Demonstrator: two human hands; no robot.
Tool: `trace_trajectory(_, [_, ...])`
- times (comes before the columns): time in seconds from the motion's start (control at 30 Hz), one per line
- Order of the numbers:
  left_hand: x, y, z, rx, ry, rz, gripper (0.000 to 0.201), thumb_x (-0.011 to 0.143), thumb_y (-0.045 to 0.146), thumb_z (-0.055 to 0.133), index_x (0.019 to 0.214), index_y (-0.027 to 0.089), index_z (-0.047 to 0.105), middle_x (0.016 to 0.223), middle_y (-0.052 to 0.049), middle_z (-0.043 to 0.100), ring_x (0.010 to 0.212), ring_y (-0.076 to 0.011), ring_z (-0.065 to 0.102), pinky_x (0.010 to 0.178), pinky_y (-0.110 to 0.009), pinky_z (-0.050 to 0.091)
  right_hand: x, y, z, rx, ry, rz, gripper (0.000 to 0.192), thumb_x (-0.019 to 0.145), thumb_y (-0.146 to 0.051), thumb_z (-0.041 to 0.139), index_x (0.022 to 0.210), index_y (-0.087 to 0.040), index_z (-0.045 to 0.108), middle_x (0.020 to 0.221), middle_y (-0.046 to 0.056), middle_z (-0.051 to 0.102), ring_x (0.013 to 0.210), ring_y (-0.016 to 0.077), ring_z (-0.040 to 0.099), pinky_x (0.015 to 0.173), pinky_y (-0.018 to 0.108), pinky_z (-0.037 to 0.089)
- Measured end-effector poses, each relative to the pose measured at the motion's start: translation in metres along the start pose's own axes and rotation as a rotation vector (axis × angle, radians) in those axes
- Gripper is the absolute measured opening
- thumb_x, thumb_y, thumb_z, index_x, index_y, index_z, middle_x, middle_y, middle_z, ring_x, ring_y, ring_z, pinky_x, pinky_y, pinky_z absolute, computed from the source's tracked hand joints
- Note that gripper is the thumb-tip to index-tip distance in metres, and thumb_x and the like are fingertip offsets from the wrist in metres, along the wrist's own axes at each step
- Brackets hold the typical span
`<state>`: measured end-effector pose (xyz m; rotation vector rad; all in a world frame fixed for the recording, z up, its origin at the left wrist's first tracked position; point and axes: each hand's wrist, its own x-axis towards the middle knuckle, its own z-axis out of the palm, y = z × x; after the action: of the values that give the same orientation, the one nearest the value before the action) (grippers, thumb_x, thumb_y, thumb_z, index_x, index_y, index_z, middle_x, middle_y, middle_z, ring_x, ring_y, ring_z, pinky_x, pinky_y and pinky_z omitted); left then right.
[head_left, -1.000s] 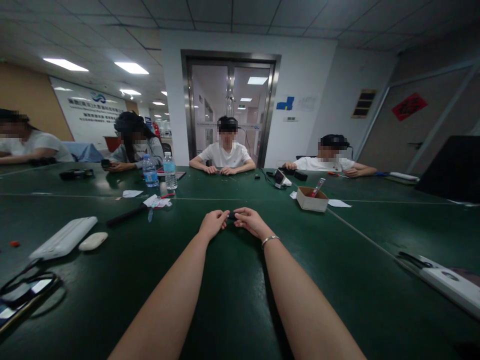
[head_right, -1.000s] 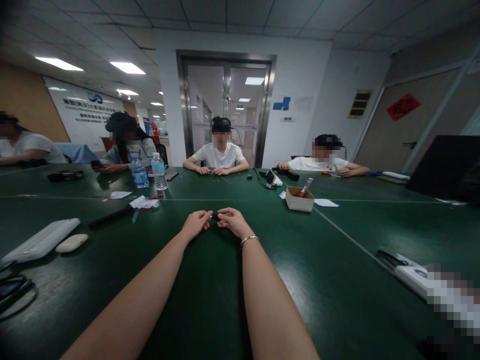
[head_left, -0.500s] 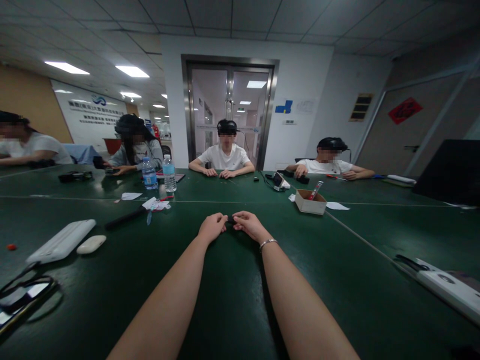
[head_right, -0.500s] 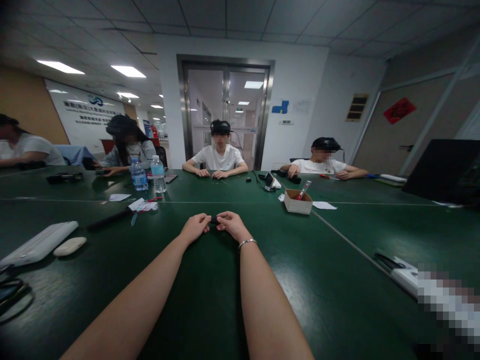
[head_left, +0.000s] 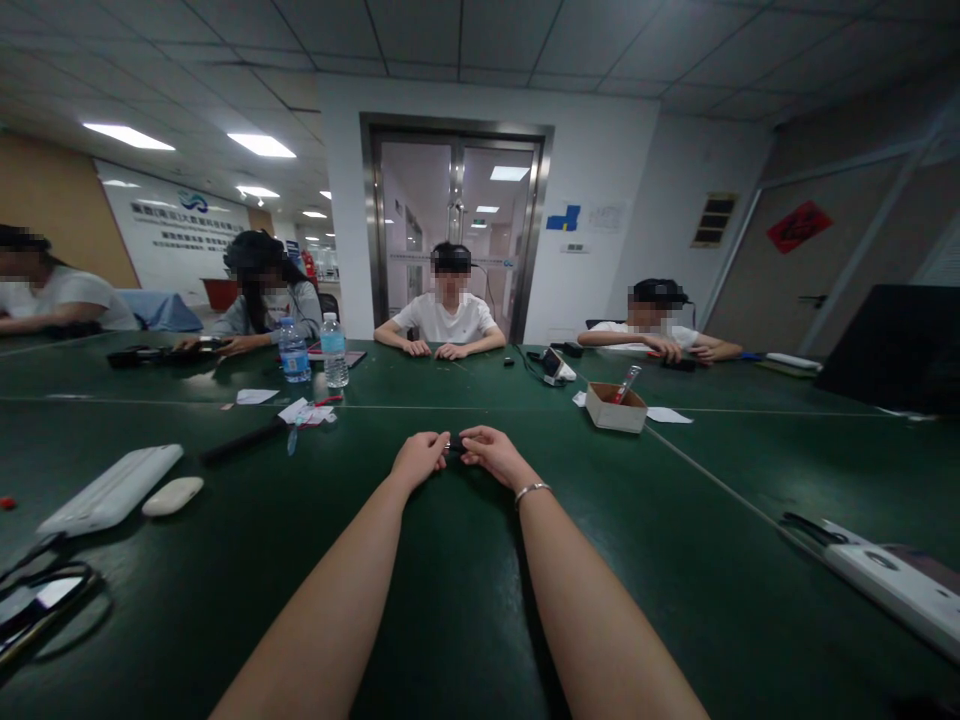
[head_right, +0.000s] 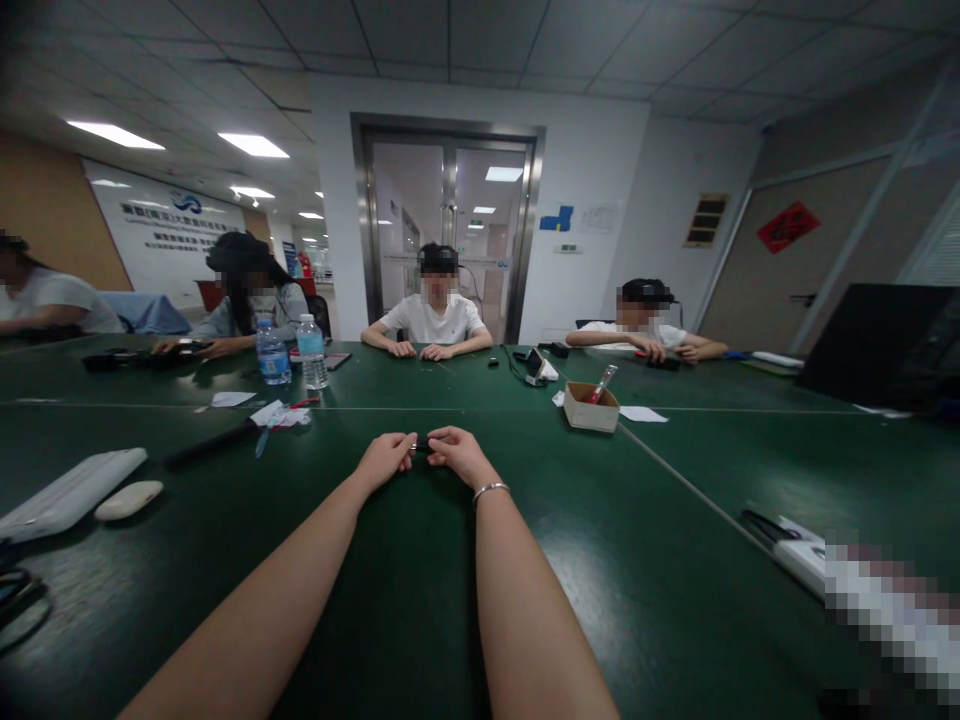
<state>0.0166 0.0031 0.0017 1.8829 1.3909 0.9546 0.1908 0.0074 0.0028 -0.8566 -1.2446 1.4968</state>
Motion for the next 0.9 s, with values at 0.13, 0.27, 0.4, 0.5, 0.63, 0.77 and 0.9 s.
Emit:
trace_trajectory(0.13, [-0.0016, 0.0039, -0.0012, -0.005, -0.001, -0.024, 0.053, 0.078, 0.062, 0.033, 0.073, 0.015, 0.059, 0.057, -0.002, 0.061, 0.05, -0.014, 0.055, 0.054, -0.026, 0.039, -0.0004, 0.0002, -0.0003, 0.004, -0.012, -0.005, 0.019, 0.071, -0.01, 0.069, 0.088, -0.01, 0.059, 0.069, 0.004, 0.063, 0.055, 0.0107, 0.063, 0.054, 0.019, 0.052])
trace_trajectory(0.27, [-0.003, 0.0075, -0.0027, -0.001, -0.008, -0.052, 0.055, 0.077, 0.063, 0.033, 0.072, 0.015, 0.06, 0.058, -0.003, 0.062, 0.051, -0.0145, 0.055, 0.053, -0.026, 0.039, -0.0007, 0.0001, -0.0004, 0.002, -0.018, -0.01, 0.019, 0.071, -0.01, 0.068, 0.088, -0.01, 0.059, 0.068, 0.004, 0.063, 0.055, 0.011, 0.063, 0.054, 0.02, 0.052])
trace_trajectory(0.4, [-0.003, 0.0094, -0.0036, 0.011, -0.016, -0.07, 0.057, 0.077, 0.064, 0.032, 0.072, 0.015, 0.06, 0.058, -0.003, 0.062, 0.05, -0.0146, 0.054, 0.053, -0.026, 0.038, -0.0013, -0.001, -0.0003, 0.014, -0.014, -0.001, 0.018, 0.071, -0.008, 0.067, 0.088, -0.01, 0.059, 0.069, 0.004, 0.063, 0.055, 0.0112, 0.063, 0.055, 0.02, 0.052])
trace_trajectory(0.5, [-0.0021, 0.0092, -0.0035, 0.015, -0.013, -0.065, 0.058, 0.077, 0.065, 0.031, 0.069, 0.015, 0.06, 0.056, -0.003, 0.061, 0.048, -0.0143, 0.053, 0.053, -0.026, 0.038, -0.0013, -0.0008, -0.0003, 0.02, -0.019, -0.007, 0.02, 0.07, -0.008, 0.068, 0.088, -0.011, 0.059, 0.067, 0.003, 0.062, 0.055, 0.0114, 0.063, 0.055, 0.021, 0.052])
trace_trajectory(0.63, [-0.0012, 0.0078, -0.0032, 0.011, -0.012, -0.075, 0.058, 0.076, 0.066, 0.032, 0.068, 0.015, 0.059, 0.053, -0.002, 0.06, 0.046, -0.0141, 0.052, 0.052, -0.026, 0.038, -0.0007, 0.0013, -0.0006, 0.026, -0.024, -0.02, 0.021, 0.069, -0.009, 0.07, 0.087, -0.011, 0.059, 0.065, 0.002, 0.062, 0.054, 0.0114, 0.063, 0.055, 0.022, 0.053])
trace_trajectory(0.77, [-0.0003, 0.0056, -0.003, 0.005, -0.01, -0.069, 0.058, 0.076, 0.066, 0.031, 0.066, 0.016, 0.059, 0.051, -0.002, 0.059, 0.045, -0.014, 0.051, 0.051, -0.026, 0.038, -0.0009, 0.0024, -0.0004, 0.026, -0.03, -0.025, 0.023, 0.068, -0.01, 0.071, 0.088, -0.011, 0.059, 0.068, 0.002, 0.062, 0.055, 0.0113, 0.063, 0.057, 0.022, 0.053])
trace_trajectory(0.9, [0.0009, 0.0037, -0.0025, 0.009, -0.009, -0.074, 0.059, 0.076, 0.067, 0.03, 0.066, 0.016, 0.058, 0.05, -0.001, 0.058, 0.044, -0.0138, 0.05, 0.05, -0.026, 0.037, -0.0017, 0.0012, 0.0009, 0.026, -0.023, -0.018, 0.022, 0.069, -0.009, 0.07, 0.088, -0.011, 0.059, 0.068, 0.002, 0.062, 0.056, 0.0117, 0.063, 0.057, 0.022, 0.054])
